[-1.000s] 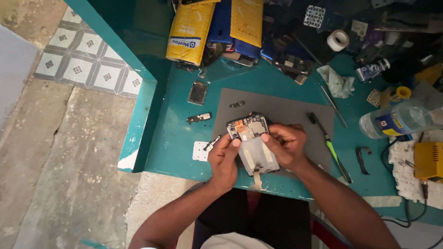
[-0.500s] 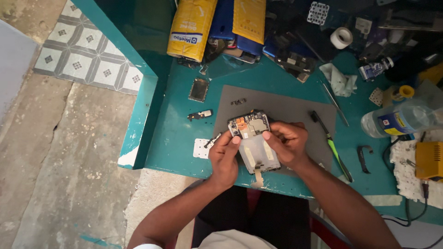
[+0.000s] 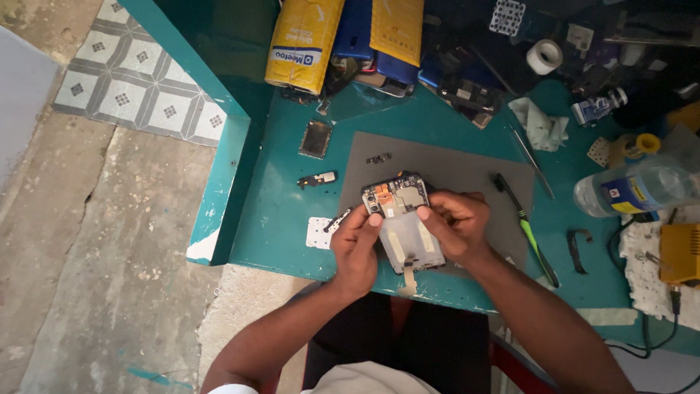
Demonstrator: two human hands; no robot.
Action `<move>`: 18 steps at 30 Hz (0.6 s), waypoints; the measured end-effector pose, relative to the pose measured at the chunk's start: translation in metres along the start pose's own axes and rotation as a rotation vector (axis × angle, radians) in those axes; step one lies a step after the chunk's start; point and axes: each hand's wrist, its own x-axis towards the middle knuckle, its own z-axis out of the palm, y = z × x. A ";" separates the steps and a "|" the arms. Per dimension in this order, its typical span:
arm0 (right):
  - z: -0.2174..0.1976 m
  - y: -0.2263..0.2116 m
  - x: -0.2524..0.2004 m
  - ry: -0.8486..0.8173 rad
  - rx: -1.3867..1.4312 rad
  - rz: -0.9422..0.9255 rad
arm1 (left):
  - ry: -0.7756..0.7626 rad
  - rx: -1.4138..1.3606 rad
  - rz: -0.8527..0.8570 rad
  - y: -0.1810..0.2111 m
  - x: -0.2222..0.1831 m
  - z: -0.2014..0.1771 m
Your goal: The person disassembles a smartphone, removes the motherboard, and then reassembles the device by reconnecting internal components and securing them with a screwdriver.
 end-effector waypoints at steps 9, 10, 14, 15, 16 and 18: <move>-0.010 0.032 -0.018 0.046 -0.111 -0.047 | 0.004 0.121 -0.022 0.011 0.004 0.003; -0.010 0.034 -0.024 0.055 -0.093 0.009 | 0.021 0.171 -0.044 0.010 -0.001 0.001; -0.012 0.032 -0.029 0.044 -0.004 0.158 | 0.004 0.116 -0.006 0.001 -0.003 -0.003; -0.013 0.032 -0.029 0.033 0.025 0.176 | -0.003 0.116 0.000 0.000 -0.004 -0.004; -0.012 0.031 -0.028 0.039 0.045 0.169 | -0.017 0.114 0.007 0.000 -0.004 -0.005; -0.010 0.031 -0.027 0.053 0.081 0.149 | -0.016 0.039 -0.045 -0.001 -0.005 -0.006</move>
